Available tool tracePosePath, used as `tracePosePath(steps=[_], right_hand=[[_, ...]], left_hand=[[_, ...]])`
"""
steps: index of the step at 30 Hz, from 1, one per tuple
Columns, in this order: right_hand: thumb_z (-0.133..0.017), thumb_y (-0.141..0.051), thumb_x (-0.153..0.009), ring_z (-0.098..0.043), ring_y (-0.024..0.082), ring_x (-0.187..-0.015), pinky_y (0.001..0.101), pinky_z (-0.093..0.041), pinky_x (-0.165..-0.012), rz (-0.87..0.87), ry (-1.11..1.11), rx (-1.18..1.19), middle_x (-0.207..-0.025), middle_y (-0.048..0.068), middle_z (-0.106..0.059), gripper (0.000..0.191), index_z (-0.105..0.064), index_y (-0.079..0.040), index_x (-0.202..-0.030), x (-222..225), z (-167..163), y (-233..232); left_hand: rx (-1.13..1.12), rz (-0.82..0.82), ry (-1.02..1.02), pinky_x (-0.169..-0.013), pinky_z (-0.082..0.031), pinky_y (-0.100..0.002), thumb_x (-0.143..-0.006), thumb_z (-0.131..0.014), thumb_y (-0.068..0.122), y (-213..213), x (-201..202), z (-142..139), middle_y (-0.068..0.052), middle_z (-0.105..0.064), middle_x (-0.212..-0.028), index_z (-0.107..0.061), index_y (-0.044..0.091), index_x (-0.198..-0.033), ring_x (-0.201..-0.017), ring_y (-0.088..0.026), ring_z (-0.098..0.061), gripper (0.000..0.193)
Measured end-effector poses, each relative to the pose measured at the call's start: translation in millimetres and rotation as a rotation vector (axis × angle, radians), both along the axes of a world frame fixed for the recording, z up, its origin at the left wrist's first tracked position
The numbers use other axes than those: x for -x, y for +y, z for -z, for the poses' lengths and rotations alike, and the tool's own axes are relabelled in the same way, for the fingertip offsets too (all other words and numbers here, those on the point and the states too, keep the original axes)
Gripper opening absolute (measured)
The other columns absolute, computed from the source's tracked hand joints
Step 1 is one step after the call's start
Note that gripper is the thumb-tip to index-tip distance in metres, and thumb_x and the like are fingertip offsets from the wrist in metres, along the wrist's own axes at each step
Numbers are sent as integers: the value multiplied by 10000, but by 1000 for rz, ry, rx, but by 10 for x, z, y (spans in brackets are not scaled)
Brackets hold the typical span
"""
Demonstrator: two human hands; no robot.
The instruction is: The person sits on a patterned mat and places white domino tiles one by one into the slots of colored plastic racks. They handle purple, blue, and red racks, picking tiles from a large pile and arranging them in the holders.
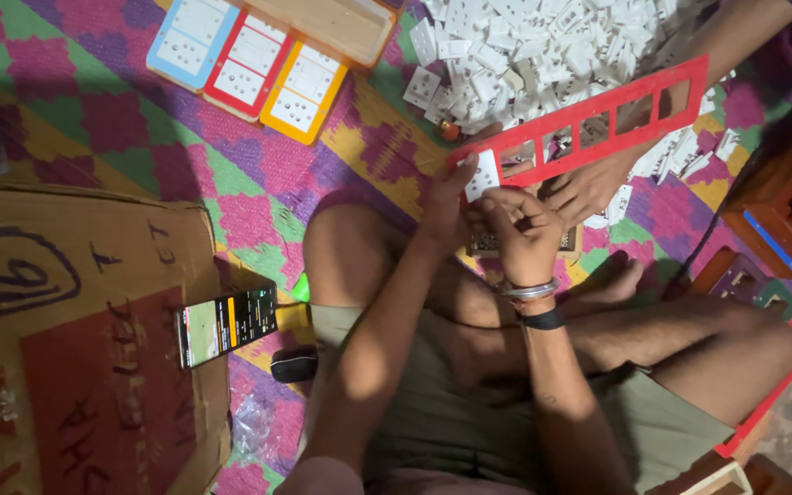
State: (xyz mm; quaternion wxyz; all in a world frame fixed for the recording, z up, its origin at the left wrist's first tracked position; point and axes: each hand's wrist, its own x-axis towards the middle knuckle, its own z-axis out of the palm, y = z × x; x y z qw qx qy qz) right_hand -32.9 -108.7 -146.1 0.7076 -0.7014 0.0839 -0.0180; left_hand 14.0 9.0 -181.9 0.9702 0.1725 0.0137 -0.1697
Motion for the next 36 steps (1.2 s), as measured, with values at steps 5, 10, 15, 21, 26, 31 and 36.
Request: tracePosePath(steps=[5, 10, 15, 21, 26, 31, 36], right_hand=[[-682, 49, -993, -720, 127, -793, 257, -595, -725, 53, -93, 128, -924, 99, -753, 106, -717, 58, -1093, -1, 112, 38], [-665, 47, -990, -724, 111, -789, 245, -595, -733, 34, -94, 84, -907, 82, -761, 100, -716, 51, -1075, -16, 114, 59], [-713, 45, -979, -689, 99, -791, 236, -559, -719, 39, -178, 263, -910, 81, -747, 86, -731, 60, -1062, -24, 121, 85], [-740, 5, -968, -681, 70, -741, 210, -554, -678, 94, -80, 121, -858, 48, -741, 38, -717, 32, -983, -86, 155, 92], [-755, -91, -959, -628, 64, -639, 231, -504, -586, 150, -39, 407, -772, 33, -741, 82, -750, -10, -947, -60, 32, 160], [-745, -132, -952, -594, 62, -609, 250, -478, -574, 147, -212, 699, -714, 54, -680, 109, -732, -28, -923, -31, -99, 269], [-785, -107, -888, -532, 78, -542, 257, -445, -534, 159, -198, 734, -637, 50, -591, 110, -726, -14, -898, -81, -56, 228]], left_hand=[[-44, 9, 81, -729, -573, -276, -1041, -573, 222, -23, 1, 13, -131, -698, -1250, -478, 80, -1520, -944, -139, -707, 509], [-17, -66, -52, -723, -525, -263, -1144, -626, 199, -30, 8, 82, -152, -679, -1245, -501, -2, -1557, -913, -125, -643, 476], [-85, -10, -57, -847, -568, -295, -1097, -600, 215, -15, 5, 21, -244, -667, -1341, -439, 13, -1581, -1004, -178, -696, 549], [-103, -89, -32, -1006, -565, -361, -1075, -556, 197, -52, 16, 43, -212, -626, -1396, -434, -7, -1523, -1236, -248, -684, 507], [-117, -116, -29, -1010, -539, -377, -1113, -568, 203, -84, 6, 190, -208, -634, -1373, -450, -38, -1556, -1175, -253, -656, 517], [-213, -119, -73, -1015, -540, -371, -1098, -572, 227, -69, -27, 209, -230, -660, -1333, -457, -44, -1544, -1176, -255, -667, 535], [-91, -98, -46, -1012, -563, -423, -1046, -569, 270, -105, -50, 155, -211, -631, -1338, -420, 7, -1508, -1247, -303, -651, 552]])
